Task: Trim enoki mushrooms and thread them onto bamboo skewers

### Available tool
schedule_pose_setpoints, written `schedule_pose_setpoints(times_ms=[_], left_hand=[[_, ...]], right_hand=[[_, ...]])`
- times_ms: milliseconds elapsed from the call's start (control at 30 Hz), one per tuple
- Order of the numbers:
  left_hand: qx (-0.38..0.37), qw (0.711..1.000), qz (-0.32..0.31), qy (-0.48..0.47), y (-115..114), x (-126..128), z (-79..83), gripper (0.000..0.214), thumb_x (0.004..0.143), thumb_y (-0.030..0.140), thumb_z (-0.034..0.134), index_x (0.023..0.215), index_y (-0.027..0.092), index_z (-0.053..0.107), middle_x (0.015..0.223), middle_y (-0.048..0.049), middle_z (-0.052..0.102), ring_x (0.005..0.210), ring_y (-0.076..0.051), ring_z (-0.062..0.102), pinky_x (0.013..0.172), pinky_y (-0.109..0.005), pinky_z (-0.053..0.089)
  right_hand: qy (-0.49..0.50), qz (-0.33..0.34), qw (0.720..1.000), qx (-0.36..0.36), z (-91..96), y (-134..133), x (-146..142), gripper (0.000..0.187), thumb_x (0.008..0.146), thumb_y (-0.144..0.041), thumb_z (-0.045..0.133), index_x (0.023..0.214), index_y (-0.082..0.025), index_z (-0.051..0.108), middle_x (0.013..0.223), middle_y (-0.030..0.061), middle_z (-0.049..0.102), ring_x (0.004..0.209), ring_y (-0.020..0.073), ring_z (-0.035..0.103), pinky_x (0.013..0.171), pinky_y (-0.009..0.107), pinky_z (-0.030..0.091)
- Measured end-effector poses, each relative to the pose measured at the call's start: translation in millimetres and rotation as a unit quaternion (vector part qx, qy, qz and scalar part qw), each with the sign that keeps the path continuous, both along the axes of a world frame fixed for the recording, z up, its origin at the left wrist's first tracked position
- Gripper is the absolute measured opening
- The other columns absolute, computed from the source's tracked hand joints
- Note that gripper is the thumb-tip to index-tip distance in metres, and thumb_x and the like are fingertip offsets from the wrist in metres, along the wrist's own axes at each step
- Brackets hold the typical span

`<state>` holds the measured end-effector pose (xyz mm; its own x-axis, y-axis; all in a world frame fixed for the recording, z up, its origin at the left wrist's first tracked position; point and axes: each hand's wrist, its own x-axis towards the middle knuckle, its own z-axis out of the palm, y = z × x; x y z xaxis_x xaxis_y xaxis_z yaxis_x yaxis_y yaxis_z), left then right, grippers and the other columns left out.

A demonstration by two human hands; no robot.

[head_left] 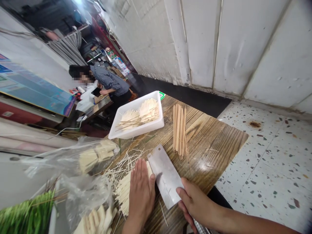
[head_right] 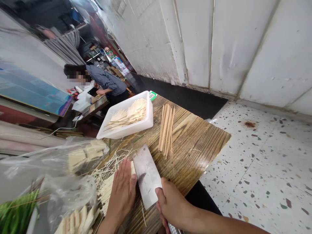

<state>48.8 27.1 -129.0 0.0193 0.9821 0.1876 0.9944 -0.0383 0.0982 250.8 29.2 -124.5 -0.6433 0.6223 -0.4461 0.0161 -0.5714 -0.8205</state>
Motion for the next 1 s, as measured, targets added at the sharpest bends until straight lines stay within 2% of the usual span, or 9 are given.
schedule_pose_setpoints(times_ms=[133, 467, 700, 867, 1000], left_hand=[[0.000, 1.000, -0.001, 0.003, 2, -2, -0.9, 0.056, 0.095, 0.031, 0.028, 0.147, 0.017, 0.014, 0.151, -0.0136, 0.029, 0.141, -0.022, 0.019, 0.114, -0.051, 0.018], [0.007, 1.000, -0.004, 0.016, 2, -2, -3.1, 0.056, 0.095, 0.029, 0.028, 0.147, 0.017, 0.011, 0.151, -0.0153, 0.029, 0.141, -0.023, 0.018, 0.113, -0.053, 0.020], [0.004, 1.000, -0.008, 0.011, 2, -1, -2.7, 0.057, 0.094, 0.029, 0.030, 0.147, 0.016, 0.013, 0.151, -0.0149, 0.029, 0.141, -0.023, 0.018, 0.113, -0.053, 0.021], [-0.006, 1.000, -0.004, 0.018, 3, -3, -4.7, 0.057, 0.095, 0.031, 0.029, 0.146, 0.009, 0.016, 0.150, -0.0182, 0.028, 0.141, -0.024, 0.018, 0.113, -0.052, 0.022], [0.010, 1.000, -0.007, 0.013, 3, -5, -7.1, 0.059, 0.095, 0.032, 0.029, 0.147, 0.010, 0.012, 0.151, -0.0179, 0.026, 0.141, -0.025, 0.016, 0.113, -0.052, 0.021]], right_hand=[[-0.002, -0.002, 1.000, 0.021, -1.3, -3, 0, 0.018, 0.094, -0.036, 0.034, 0.083, -0.023, 0.028, 0.049, -0.0127, 0.037, 0.027, 0.0048, 0.036, 0.023, 0.014, 0.031], [-0.010, 0.002, 1.000, 0.013, 4.2, -3, 3, 0.021, 0.093, -0.039, 0.036, 0.082, -0.023, 0.029, 0.048, -0.0123, 0.038, 0.027, 0.0045, 0.036, 0.023, 0.013, 0.032], [-0.023, 0.005, 0.999, 0.029, -2.1, -1, -4, 0.020, 0.093, -0.040, 0.035, 0.083, -0.023, 0.029, 0.047, -0.0124, 0.038, 0.026, 0.0062, 0.037, 0.024, 0.015, 0.031], [-0.040, 0.012, 0.998, 0.056, -1.7, 18, -20, 0.013, 0.094, -0.029, 0.032, 0.084, -0.023, 0.029, 0.046, -0.0123, 0.037, 0.026, 0.0079, 0.040, 0.025, 0.016, 0.030], [-0.053, 0.043, 0.994, 0.088, 0.6, 17, -12, 0.011, 0.095, -0.024, 0.028, 0.084, -0.022, 0.029, 0.040, -0.0125, 0.037, 0.026, 0.0093, 0.040, 0.023, 0.015, 0.028]])
